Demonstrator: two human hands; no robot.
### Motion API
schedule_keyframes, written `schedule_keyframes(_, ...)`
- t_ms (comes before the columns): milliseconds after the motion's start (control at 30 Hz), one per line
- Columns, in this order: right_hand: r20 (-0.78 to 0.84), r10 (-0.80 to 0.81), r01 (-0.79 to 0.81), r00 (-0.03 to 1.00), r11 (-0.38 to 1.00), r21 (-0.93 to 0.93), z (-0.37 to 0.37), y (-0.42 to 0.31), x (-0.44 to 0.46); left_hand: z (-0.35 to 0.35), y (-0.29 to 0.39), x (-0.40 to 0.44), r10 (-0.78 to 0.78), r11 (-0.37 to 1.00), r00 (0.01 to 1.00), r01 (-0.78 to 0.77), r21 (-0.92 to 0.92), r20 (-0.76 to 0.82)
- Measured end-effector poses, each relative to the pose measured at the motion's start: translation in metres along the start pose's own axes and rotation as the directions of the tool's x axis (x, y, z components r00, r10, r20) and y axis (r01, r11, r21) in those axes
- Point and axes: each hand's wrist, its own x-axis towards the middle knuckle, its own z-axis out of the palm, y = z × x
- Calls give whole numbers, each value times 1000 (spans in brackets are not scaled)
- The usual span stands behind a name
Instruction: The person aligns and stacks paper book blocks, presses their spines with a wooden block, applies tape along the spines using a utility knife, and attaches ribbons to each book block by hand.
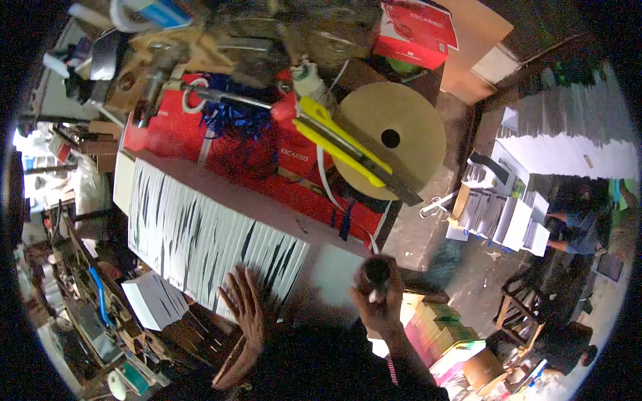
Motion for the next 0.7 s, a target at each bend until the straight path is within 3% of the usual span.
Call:
schedule_keyframes(33,-93,-113,88,989,967,-240,-6,8,-7,4,-2,2,31,994,998,-25,106,-51)
schedule_keyframes(67,-240,-97,39,966,971,-235,-10,16,-11,6,-4,1,64,976,994,-43,212,-92)
schedule_keyframes(100,-382,-79,-7,921,976,-217,-12,24,-14,9,-3,0,56,985,993,-38,170,-103)
schedule_keyframes(200,-375,48,-175,926,934,-313,-30,23,-32,0,-2,1,55,980,997,-46,194,-44)
schedule_keyframes(233,-280,172,-265,944,903,-338,-44,37,-40,0,-3,1,50,978,998,-42,203,-37)
schedule_keyframes(267,-198,307,-335,931,934,-127,-51,44,-50,0,-3,0,54,980,998,-47,196,-30)
schedule_keyframes(333,-29,267,-264,963,920,-290,-71,79,-67,-2,-5,-1,58,979,998,-54,196,-18)
schedule_keyframes(467,123,441,-390,889,871,-298,-68,76,-53,-5,0,2,39,985,998,-28,171,-59)
schedule_keyframes(533,180,339,-288,924,922,-258,-54,56,-41,-6,-1,2,57,987,997,-47,153,-60)
schedule_keyframes(567,180,459,-426,870,884,-194,-64,66,-46,-9,2,3,9,994,999,-6,107,-32)
schedule_keyframes(700,234,438,-375,868,887,-268,-62,66,-46,-14,-2,5,11,996,1000,-9,92,-25)
